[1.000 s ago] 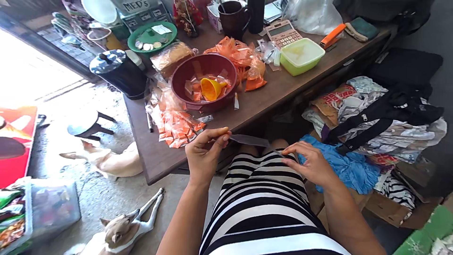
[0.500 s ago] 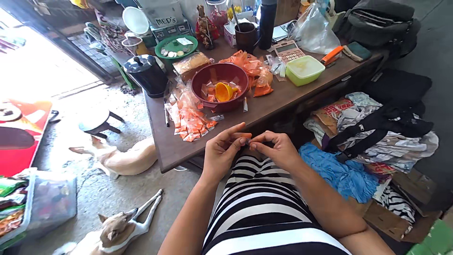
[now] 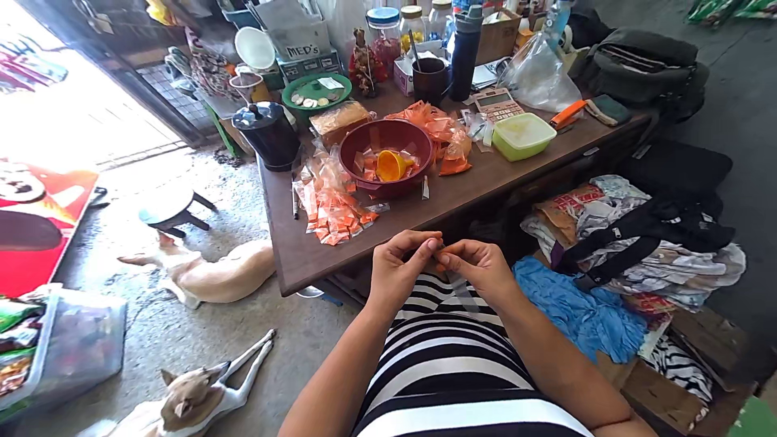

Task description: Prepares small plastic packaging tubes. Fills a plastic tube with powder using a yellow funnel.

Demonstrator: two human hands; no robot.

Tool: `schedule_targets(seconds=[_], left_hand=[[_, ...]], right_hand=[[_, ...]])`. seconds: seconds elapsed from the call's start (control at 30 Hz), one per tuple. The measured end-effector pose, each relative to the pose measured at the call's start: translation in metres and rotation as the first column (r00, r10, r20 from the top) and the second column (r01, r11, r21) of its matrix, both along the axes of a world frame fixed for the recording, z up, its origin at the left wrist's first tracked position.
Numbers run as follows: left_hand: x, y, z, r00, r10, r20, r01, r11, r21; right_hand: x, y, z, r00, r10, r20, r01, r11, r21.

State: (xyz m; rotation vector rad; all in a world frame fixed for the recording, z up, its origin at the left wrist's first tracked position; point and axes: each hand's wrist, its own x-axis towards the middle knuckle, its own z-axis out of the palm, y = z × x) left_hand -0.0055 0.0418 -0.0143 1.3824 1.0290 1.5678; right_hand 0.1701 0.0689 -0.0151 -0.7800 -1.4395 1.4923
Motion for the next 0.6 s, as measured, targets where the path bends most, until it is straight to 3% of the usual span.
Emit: schedule_targets(seconds=[0.3,0.6], left_hand=[[-0.010,0.012,-0.005,0.998,-0.038,-0.042,0.039,0.999,0.019],[-0.017,0.021,-0.021,0.958,0.179,-0.226,-0.150,0.979,0.138]], right_hand=[[-0.003,0.007,-0.019,0.996,0.012,0.084,-0.017,0.998,0.059],[-0.008,0.010,-0.027,0.996,0.009,0.084,-0.010,1.000,0.010]])
